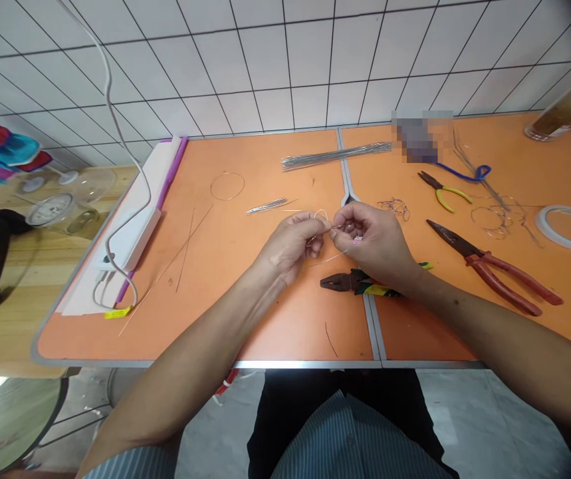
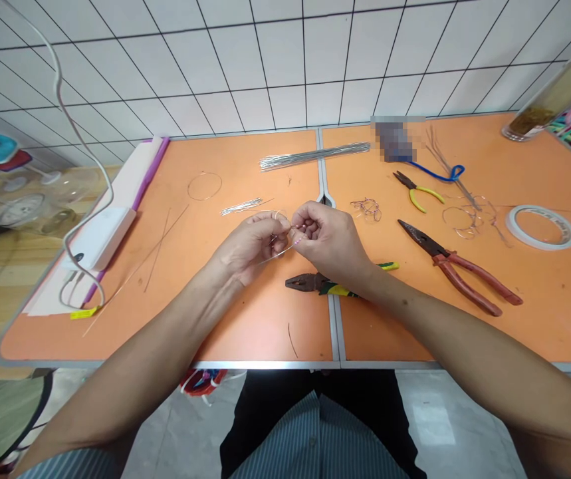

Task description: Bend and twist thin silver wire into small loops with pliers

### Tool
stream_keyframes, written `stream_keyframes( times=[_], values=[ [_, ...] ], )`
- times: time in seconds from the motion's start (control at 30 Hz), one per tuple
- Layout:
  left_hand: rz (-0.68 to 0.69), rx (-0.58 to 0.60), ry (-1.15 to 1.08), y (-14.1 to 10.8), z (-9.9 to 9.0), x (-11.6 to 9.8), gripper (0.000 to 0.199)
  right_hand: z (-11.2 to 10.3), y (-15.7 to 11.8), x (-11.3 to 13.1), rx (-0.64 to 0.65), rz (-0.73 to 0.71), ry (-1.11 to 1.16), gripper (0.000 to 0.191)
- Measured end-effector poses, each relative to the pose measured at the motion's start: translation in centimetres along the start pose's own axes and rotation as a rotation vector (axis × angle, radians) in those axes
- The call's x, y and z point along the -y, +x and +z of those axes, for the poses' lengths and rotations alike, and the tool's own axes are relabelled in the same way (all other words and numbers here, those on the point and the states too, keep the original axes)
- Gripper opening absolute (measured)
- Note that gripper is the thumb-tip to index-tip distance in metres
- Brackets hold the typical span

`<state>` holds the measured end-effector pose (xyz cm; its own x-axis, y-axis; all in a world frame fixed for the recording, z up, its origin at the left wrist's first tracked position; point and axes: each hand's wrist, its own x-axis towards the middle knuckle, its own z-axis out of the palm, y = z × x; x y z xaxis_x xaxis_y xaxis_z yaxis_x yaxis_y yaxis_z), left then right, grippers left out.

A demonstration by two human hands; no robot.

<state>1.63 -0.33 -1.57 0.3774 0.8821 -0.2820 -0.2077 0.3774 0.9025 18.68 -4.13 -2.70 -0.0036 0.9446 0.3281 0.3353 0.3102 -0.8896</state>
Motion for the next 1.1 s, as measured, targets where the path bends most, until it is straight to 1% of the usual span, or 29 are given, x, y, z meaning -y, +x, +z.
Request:
stream_keyframes(
  times=[0.1, 0.2, 0.43, 0.53, 0.7, 0.8, 0.87, 0.93, 0.97, 1.03, 1.1],
  values=[
    [-0.038, 0.004, 0.008, 0.0, -0.2, -0.3, 0.019, -0.1, -0.1, 0.0, 0.011, -0.078, -0.065, 0.008],
    [-0.117, 0.032, 0.019, 0.0, -0.5, -0.6, 0.018, -0.4, -0.1, -0.2, 0.025, -0.183, -0.145, 0.01],
    [-0.289, 0.088, -0.073, 0.1, -1.0, -0.8, 0.018, -1.1, -0.1, -0.5, 0.032, -0.525, -0.395, 0.018],
    [-0.348, 0.135, -0.118, 0.0, -1.1, -0.9, 0.016, -1.5, -0.2, -0.4, 0.041, -0.638, -0.481, 0.02],
    [-0.392, 0.18, -0.133, -0.3, -1.1, -1.0, 0.016, -2.2, -0.2, -0.6, 0.052, -0.848, -0.619, 0.024],
    [-0.347, 0.221, -0.143, -0.4, -0.9, -0.9, 0.021, -2.7, -0.2, -0.7, 0.052, -0.919, -0.676, 0.023],
    [-0.257, 0.245, -0.134, -0.5, -0.8, -0.8, 0.024, -2.9, -0.2, -0.8, 0.033, -0.893, -0.667, 0.023],
    [-0.12, 0.241, -0.079, -0.5, -0.8, -0.6, 0.026, -2.9, -0.2, -0.8, 0.011, -0.794, -0.627, 0.023],
    [-0.042, 0.23, -0.039, -0.5, -0.7, -0.5, 0.027, -2.9, -0.1, -0.8, 0.008, -0.715, -0.595, 0.021],
    [0.105, 0.198, 0.038, -0.4, -0.6, -0.4, 0.025, -2.9, 0.1, -0.7, 0.002, -0.506, -0.475, 0.015],
    [0.218, 0.169, 0.092, -0.5, -0.4, -0.4, 0.023, -3.0, 0.4, -0.4, 0.015, -0.25, -0.26, 0.007]
  ],
)
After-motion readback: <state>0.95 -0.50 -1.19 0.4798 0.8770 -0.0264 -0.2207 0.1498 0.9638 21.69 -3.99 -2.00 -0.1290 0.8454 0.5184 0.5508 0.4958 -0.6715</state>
